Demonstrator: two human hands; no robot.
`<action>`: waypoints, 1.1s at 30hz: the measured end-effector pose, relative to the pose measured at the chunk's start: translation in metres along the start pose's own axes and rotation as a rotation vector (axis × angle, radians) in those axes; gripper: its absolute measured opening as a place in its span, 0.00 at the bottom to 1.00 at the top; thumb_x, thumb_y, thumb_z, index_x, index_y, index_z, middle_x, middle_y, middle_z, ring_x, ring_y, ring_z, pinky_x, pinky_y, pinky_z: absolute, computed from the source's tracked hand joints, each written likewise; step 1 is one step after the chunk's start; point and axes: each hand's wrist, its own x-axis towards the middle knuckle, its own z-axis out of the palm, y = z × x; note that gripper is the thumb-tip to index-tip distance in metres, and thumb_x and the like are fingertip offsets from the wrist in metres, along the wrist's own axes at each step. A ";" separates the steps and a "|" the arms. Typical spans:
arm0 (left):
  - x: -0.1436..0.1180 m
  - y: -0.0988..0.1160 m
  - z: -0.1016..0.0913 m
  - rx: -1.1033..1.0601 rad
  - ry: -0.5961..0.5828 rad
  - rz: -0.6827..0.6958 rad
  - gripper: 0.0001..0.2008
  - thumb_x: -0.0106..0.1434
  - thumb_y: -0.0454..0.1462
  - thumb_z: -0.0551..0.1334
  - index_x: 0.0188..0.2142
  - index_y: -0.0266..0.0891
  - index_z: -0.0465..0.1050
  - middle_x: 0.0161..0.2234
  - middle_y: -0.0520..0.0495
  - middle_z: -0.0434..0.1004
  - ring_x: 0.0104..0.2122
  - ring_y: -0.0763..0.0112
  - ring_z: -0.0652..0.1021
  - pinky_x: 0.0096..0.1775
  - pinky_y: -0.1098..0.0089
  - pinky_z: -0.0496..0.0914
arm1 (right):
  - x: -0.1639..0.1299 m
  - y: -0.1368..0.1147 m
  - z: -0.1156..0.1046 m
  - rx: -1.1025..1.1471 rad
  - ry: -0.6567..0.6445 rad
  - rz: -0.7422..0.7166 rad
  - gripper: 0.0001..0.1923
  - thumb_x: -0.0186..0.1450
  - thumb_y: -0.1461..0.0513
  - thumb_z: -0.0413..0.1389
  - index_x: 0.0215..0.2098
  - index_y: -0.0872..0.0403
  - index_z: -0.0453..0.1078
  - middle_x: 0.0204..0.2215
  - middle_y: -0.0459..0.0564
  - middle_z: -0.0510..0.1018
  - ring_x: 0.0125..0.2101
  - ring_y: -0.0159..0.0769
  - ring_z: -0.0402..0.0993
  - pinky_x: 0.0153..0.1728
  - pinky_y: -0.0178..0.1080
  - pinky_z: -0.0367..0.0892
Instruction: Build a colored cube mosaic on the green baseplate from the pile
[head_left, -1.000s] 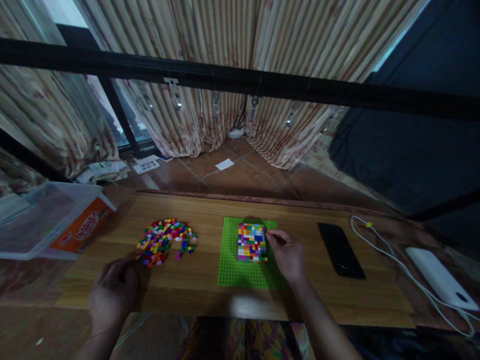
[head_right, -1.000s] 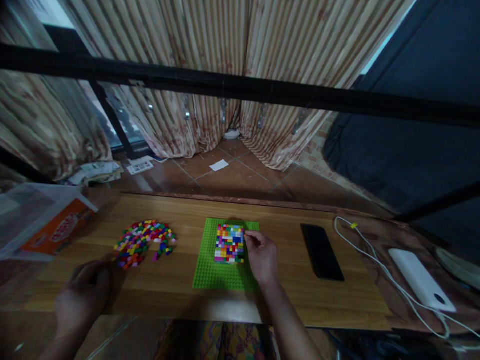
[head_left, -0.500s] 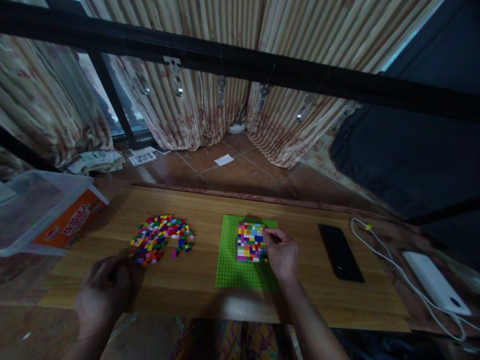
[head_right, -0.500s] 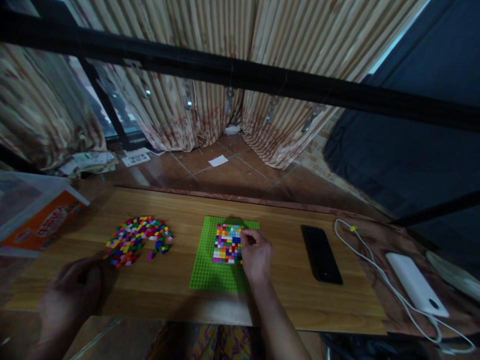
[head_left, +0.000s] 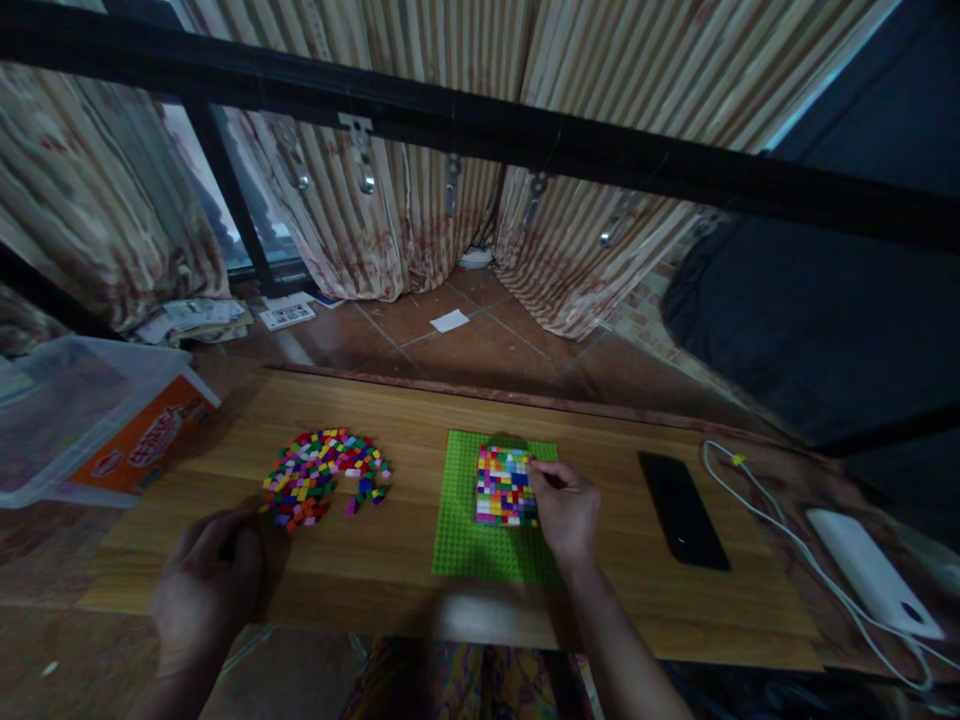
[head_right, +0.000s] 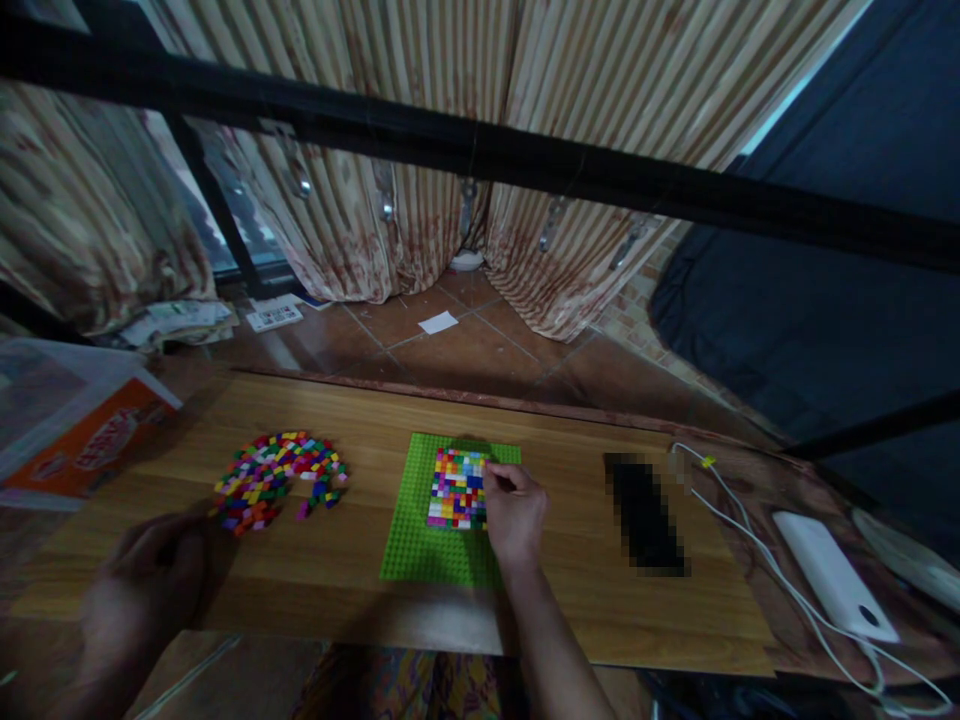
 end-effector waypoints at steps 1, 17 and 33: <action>0.000 0.000 0.000 0.002 -0.001 0.003 0.12 0.61 0.42 0.55 0.36 0.41 0.75 0.42 0.46 0.76 0.36 0.64 0.75 0.29 0.70 0.64 | 0.000 0.000 0.001 0.007 0.003 0.005 0.10 0.57 0.56 0.60 0.28 0.54 0.79 0.29 0.53 0.83 0.29 0.39 0.79 0.32 0.38 0.71; -0.001 0.001 -0.002 -0.035 -0.009 0.008 0.11 0.61 0.39 0.55 0.37 0.40 0.75 0.43 0.45 0.77 0.38 0.63 0.76 0.35 0.67 0.69 | -0.010 -0.001 -0.011 0.072 0.022 -0.015 0.13 0.58 0.54 0.61 0.34 0.55 0.79 0.33 0.53 0.83 0.34 0.41 0.79 0.38 0.41 0.73; -0.010 -0.010 0.013 -0.096 0.047 0.050 0.13 0.64 0.38 0.53 0.38 0.40 0.75 0.43 0.44 0.76 0.41 0.65 0.77 0.43 0.68 0.71 | -0.084 -0.071 0.096 -0.226 -0.594 -0.461 0.10 0.63 0.67 0.54 0.40 0.52 0.75 0.34 0.50 0.78 0.36 0.39 0.75 0.38 0.38 0.69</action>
